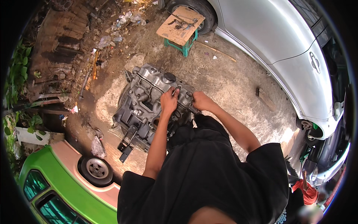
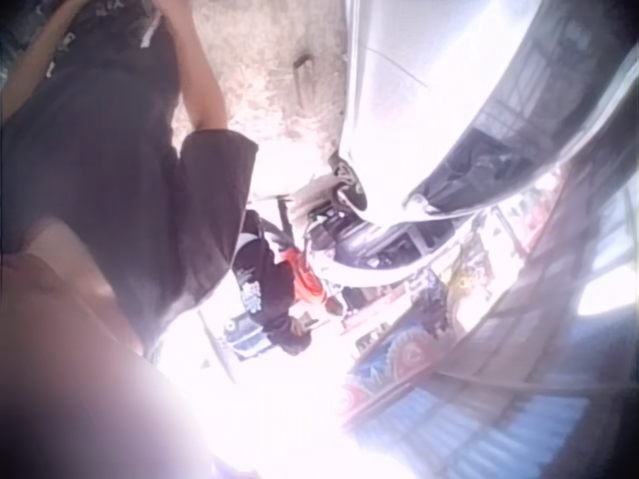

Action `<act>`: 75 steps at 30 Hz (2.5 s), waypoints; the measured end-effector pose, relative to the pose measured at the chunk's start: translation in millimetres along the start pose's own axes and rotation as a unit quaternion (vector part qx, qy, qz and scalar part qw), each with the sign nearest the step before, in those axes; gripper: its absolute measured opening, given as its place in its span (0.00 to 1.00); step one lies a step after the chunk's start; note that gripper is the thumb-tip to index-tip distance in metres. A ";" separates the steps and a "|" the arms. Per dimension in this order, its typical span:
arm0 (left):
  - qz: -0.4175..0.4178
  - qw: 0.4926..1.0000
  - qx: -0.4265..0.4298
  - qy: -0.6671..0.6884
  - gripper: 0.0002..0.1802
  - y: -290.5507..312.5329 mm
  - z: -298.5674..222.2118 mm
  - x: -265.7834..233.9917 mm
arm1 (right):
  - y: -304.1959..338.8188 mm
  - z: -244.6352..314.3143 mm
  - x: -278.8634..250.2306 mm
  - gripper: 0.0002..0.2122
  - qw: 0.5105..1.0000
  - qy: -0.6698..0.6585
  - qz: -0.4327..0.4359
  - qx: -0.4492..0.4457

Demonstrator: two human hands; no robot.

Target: The person places a metal valve cover onto a car engine block and secures it by inserting and tightening multiple bolts with a wrench. The person works methodically, moving around the engine to access different bolt locations.

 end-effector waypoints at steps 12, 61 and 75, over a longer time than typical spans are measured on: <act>-0.013 1.000 -0.019 0.014 0.21 1.9 0.3 0.3 | 8.4 -88.9 15.3 0.11 0.924 -0.356 -0.117 0.076; -0.016 0.998 -0.060 -0.004 0.25 6.9 0.1 0.2 | -47.6 -100.7 39.8 0.05 0.934 -0.355 0.036 -0.004; -0.021 0.997 -0.076 -0.025 0.21 12.8 -11.4 -2.9 | 8.4 -49.2 23.5 0.08 0.741 -0.644 0.024 0.188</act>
Point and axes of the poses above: each hand's wrist, its own y-axis away from the middle knuckle, its own x-axis out of the palm, z = x × y, the point moved 4 cm from there along -y, towards the middle knuckle, and after that the axes turned 4 degrees about -z, right-handed, at the moved point
